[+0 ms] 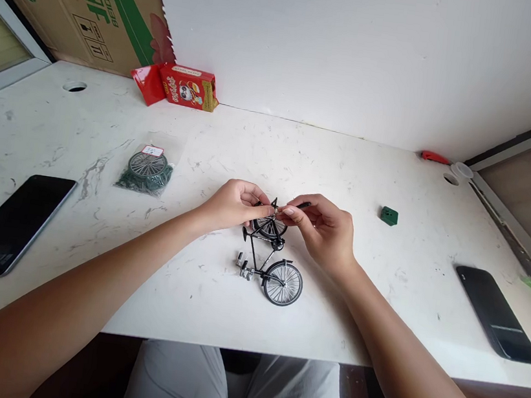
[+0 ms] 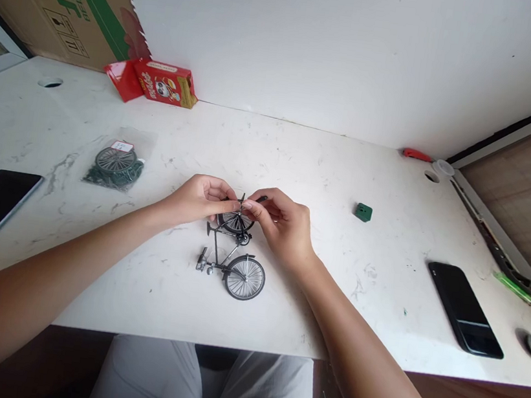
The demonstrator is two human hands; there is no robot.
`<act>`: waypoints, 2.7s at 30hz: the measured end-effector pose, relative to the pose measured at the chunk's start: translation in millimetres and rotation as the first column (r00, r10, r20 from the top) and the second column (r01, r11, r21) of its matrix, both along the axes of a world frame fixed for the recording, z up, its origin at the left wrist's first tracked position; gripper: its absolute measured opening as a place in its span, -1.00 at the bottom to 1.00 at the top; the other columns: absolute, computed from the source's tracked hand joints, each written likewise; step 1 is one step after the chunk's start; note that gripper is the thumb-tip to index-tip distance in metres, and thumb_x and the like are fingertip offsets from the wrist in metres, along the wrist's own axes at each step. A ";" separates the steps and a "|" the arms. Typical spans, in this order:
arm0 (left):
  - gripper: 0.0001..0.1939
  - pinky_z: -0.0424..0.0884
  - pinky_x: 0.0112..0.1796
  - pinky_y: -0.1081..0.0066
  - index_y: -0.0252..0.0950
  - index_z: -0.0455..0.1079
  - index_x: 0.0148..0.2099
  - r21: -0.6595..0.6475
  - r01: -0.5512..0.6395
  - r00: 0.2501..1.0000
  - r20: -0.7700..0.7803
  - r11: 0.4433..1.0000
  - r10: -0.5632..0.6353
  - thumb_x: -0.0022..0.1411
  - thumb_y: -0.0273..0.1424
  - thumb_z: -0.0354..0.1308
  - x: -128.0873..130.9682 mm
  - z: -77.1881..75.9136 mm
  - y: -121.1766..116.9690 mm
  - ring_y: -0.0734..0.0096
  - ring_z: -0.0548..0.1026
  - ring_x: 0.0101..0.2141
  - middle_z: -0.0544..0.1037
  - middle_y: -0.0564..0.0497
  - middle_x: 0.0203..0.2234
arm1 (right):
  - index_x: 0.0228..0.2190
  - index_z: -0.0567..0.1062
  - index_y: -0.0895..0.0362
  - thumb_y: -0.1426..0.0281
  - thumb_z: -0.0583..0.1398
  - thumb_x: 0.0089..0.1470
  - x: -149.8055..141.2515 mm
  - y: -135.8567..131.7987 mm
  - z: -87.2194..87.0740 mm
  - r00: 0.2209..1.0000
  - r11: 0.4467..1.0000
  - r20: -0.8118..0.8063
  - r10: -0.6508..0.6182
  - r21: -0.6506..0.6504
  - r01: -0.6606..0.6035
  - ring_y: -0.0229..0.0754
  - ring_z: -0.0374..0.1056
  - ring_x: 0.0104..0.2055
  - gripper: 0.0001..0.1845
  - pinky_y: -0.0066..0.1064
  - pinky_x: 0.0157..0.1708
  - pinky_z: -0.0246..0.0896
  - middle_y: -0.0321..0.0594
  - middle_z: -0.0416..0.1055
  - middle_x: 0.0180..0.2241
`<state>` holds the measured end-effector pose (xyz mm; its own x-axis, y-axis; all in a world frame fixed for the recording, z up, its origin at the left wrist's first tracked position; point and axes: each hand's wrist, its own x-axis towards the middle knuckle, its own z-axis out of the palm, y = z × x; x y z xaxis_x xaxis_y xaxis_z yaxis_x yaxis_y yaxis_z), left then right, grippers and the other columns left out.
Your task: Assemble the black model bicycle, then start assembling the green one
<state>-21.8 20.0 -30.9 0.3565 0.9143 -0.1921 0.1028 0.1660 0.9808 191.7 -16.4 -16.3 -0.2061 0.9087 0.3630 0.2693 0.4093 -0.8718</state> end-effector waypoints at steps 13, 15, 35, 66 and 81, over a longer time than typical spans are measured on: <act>-0.79 0.42 -0.57 0.51 -0.35 0.54 -0.20 -0.001 -0.007 1.000 -0.030 1.000 0.007 0.20 -0.36 0.45 1.2 1.8 -1.5 0.52 0.50 -0.54 0.63 -0.04 -0.39 | -0.25 0.61 0.07 0.17 0.38 0.24 -0.5 -0.8 0.1 1.000 1.000 -0.025 -0.011 -0.011 0.011 -0.16 0.61 -0.34 -0.78 -0.28 -0.28 0.64 -0.23 0.63 -0.38; -0.80 0.42 -0.56 0.50 -0.34 0.54 -0.20 -0.004 -0.021 0.998 -0.052 1.000 0.021 0.20 -0.37 0.45 2.6 4.0 -2.6 0.52 0.50 -0.54 0.62 -0.03 -0.41 | -0.25 0.61 0.07 0.19 0.38 0.24 -0.7 -0.5 -0.2 0.999 1.000 -0.036 -0.006 -0.015 0.006 -0.16 0.61 -0.34 -0.78 -0.29 -0.28 0.64 -0.23 0.63 -0.37; -0.80 0.38 -0.57 0.50 -0.36 0.54 -0.22 -0.028 -0.061 0.997 -0.047 0.998 0.059 0.17 -0.41 0.48 6.6 9.3 -6.6 0.51 0.48 -0.53 0.62 -0.06 -0.41 | -0.24 0.61 0.04 0.15 0.33 0.29 2.1 -2.5 3.6 0.992 0.997 0.125 -0.011 0.076 0.002 -0.17 0.59 -0.34 -0.78 -0.30 -0.32 0.60 -0.25 0.64 -0.36; -0.80 0.40 -0.53 0.53 -0.35 0.53 -0.22 0.026 -0.051 0.999 0.005 0.998 0.051 0.18 -0.38 0.46 12.1 6.2 -11.9 0.48 0.53 -0.46 0.62 -0.05 -0.41 | -0.27 0.67 0.03 0.09 0.42 0.15 1.9 -2.2 4.1 0.985 0.983 0.101 -0.143 0.128 0.130 -0.08 0.63 -0.29 -0.72 -0.20 -0.30 0.65 -0.18 0.68 -0.30; -0.76 0.36 -0.53 0.55 -0.32 0.51 -0.19 -0.006 -0.017 1.000 0.019 1.000 0.017 0.19 -0.32 0.44 1.8 4.3 -3.9 0.55 0.46 -0.47 0.58 0.00 -0.37 | -0.23 0.55 0.05 0.09 0.33 0.27 8.0 12.8 -1.7 0.982 0.984 -0.062 -0.176 -0.013 0.175 -0.16 0.57 -0.27 -0.72 -0.27 -0.29 0.62 -0.20 0.57 -0.32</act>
<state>-19.9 16.1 -26.6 0.3448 0.9190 -0.1909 0.0808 0.1735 0.9815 199.7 -3.6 -18.0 -0.0203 0.9315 0.3633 0.2815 0.3540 -0.8919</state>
